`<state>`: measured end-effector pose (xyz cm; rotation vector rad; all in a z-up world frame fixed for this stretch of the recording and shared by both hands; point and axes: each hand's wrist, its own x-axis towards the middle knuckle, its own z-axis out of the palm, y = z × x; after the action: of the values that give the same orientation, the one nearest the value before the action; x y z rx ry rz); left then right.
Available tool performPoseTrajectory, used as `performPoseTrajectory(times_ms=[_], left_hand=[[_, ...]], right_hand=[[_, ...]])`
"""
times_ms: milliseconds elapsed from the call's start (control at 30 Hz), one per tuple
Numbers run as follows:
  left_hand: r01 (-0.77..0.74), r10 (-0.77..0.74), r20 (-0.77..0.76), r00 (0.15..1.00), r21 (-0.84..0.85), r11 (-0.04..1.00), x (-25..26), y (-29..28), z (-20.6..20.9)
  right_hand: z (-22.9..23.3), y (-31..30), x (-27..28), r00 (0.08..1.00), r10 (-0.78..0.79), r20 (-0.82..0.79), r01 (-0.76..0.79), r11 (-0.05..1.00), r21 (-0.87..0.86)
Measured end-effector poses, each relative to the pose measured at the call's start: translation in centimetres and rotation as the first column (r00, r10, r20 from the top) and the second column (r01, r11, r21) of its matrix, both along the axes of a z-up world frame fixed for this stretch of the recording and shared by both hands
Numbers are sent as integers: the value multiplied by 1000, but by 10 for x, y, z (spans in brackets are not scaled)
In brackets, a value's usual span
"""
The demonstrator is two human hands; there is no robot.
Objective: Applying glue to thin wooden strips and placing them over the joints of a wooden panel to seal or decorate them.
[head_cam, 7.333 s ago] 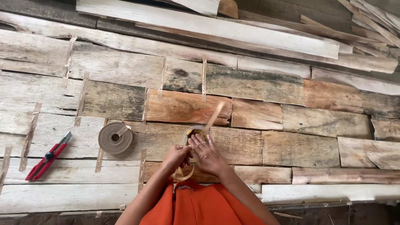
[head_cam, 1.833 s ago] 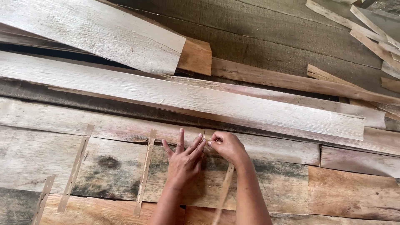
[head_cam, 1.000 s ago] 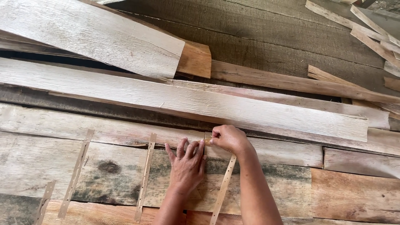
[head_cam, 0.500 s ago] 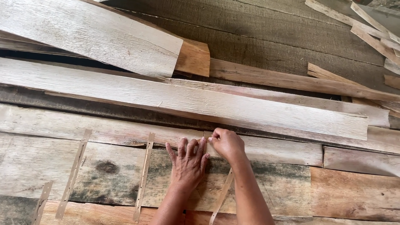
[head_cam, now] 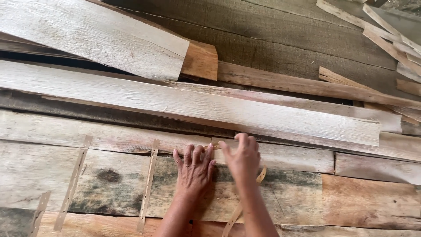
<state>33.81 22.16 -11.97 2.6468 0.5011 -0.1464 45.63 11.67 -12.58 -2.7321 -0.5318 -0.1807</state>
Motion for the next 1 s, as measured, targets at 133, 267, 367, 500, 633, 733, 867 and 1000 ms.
performPoseTrajectory(times_ms=[133,267,367,500,633,733,867,1000], left_hand=[[37,-43,-111,993,-59,998,-4,-1,38],[120,-116,-53,992,89,989,-3,0,23],[27,-32,52,998,82,996,-2,-1,-6],[-102,83,179,980,100,990,-2,-2,-15],[-258,290,223,931,-160,953,-3,8,-18],[-114,298,662,688,-307,945,-9,17,-35],[62,386,617,686,-578,814,-18,26,-30],[133,481,504,717,-777,615,-22,33,-30]], right_hand=[[-31,17,-15,992,-101,-72,91,986,-138],[-37,19,-22,989,-28,147,31,999,-18],[-42,14,-20,989,-37,144,39,999,-11],[-49,15,-14,990,-70,120,72,997,-10],[-15,5,-20,994,25,106,-51,966,252],[26,5,-34,927,283,-246,-55,752,657],[45,8,-44,433,746,-506,601,179,779],[40,18,-55,357,761,-542,700,166,694]])
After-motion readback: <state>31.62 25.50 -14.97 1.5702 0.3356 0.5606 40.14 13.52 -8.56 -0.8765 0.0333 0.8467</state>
